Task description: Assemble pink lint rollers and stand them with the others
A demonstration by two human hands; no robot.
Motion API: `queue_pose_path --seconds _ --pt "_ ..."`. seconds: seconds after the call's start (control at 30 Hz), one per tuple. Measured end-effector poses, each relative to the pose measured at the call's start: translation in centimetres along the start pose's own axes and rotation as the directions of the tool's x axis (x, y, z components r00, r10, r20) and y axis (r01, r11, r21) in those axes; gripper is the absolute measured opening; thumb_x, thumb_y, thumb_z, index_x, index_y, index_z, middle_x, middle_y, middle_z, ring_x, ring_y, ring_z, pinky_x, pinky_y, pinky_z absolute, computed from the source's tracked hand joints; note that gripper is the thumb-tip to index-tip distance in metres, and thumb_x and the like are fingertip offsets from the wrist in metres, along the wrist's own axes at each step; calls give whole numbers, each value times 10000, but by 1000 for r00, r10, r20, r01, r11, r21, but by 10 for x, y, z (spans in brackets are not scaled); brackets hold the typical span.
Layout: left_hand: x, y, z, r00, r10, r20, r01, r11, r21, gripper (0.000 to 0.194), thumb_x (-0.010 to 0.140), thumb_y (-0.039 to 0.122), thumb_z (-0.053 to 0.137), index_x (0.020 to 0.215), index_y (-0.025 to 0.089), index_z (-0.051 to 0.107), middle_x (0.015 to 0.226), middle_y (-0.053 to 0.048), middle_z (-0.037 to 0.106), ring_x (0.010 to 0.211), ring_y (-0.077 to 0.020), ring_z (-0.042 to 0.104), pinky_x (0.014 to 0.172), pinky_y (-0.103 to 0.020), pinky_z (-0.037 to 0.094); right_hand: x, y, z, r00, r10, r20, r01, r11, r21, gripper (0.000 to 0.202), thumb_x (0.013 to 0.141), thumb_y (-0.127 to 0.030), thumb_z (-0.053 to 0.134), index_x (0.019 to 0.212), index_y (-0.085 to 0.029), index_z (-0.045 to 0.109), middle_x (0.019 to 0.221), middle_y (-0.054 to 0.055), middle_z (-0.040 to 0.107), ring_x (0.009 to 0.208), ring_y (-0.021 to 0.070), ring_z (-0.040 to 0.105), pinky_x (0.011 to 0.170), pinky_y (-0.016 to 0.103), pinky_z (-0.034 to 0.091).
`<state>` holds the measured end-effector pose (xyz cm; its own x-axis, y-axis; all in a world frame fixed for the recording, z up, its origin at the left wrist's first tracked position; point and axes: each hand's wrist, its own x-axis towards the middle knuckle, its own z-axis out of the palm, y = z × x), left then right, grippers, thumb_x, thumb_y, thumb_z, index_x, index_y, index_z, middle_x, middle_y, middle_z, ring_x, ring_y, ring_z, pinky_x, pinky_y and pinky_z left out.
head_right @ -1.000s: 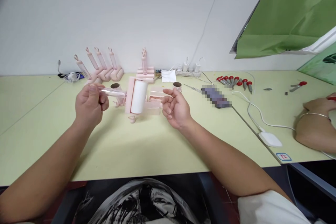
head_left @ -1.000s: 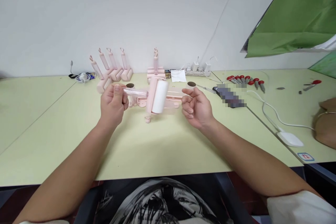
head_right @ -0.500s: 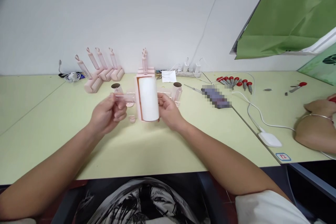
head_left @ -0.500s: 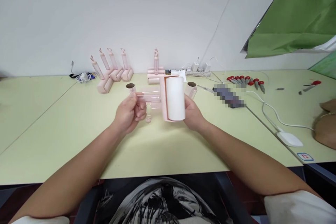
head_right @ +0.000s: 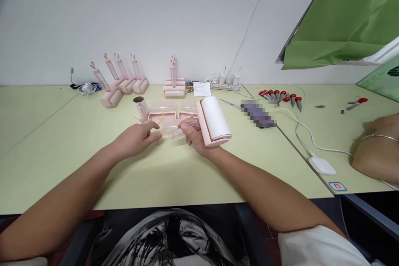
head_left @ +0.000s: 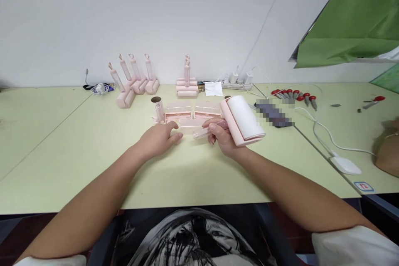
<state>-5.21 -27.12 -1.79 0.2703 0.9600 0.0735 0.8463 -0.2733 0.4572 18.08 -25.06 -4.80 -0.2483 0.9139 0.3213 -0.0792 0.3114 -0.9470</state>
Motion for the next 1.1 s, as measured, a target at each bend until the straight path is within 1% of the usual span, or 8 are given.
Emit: queue_pose_path --seconds 0.1,0.2,0.37,0.47,0.6,0.8,0.93,1.1 --pt "0 0 5 993 38 109 -44 997 58 217 856 410 575 806 202 614 669 -31 614 598 -188 536 528 -274 278 0 0 1 999 25 20 -26 999 39 382 827 -577 660 864 -198 701 480 -50 532 379 111 479 401 256 389" --pt "-3 8 8 992 64 105 -44 982 -184 208 892 351 531 757 195 550 699 -22 612 592 -155 528 533 -259 335 0 -3 2 997 60 51 -64 994 92 410 821 -587 655 932 -195 701 591 -22 628 379 108 518 387 256 426" --pt "-3 16 6 991 5 130 104 569 -816 321 873 478 629 879 200 468 784 2 654 500 -98 572 453 -222 427 0 -9 2 1000 -1 -21 5 982 187 406 760 -587 688 881 -200 701 567 -17 624 384 117 528 366 253 436" --pt "-3 17 11 988 61 141 109 371 -922 398 815 480 726 890 192 461 802 0 681 528 -100 626 467 -210 465 -1 -10 2 999 -26 -43 35 976 216 374 765 -557 695 880 -202 705 579 -12 622 423 121 545 369 243 445" --pt "-3 21 18 978 111 178 141 280 -950 415 793 457 766 885 185 466 848 -14 710 569 -116 674 475 -202 482 0 -7 1 999 -35 -13 37 979 200 403 752 -572 700 875 -187 701 574 -10 613 451 123 554 370 231 451" --pt "-3 23 19 976 130 173 124 319 -940 417 778 439 785 897 183 478 803 -9 709 544 -105 650 495 -202 467 2 -3 -3 995 -14 97 -7 976 217 397 778 -553 706 900 -175 691 601 -9 635 456 114 561 397 233 476" --pt "-5 23 18 973 165 163 77 434 -898 393 814 474 737 931 177 509 741 14 657 496 -76 567 494 -205 429 -3 -3 -1 977 14 215 -67 968 243 388 783 -534 724 901 -169 667 630 1 662 477 124 589 412 241 477" --pt "-11 27 15 929 214 303 108 626 -773 421 907 579 555 825 167 532 553 77 426 428 -55 382 423 -193 297 -8 3 -5 963 -15 268 -54 967 248 277 847 -428 694 923 -162 679 635 -6 665 465 120 588 449 252 470"
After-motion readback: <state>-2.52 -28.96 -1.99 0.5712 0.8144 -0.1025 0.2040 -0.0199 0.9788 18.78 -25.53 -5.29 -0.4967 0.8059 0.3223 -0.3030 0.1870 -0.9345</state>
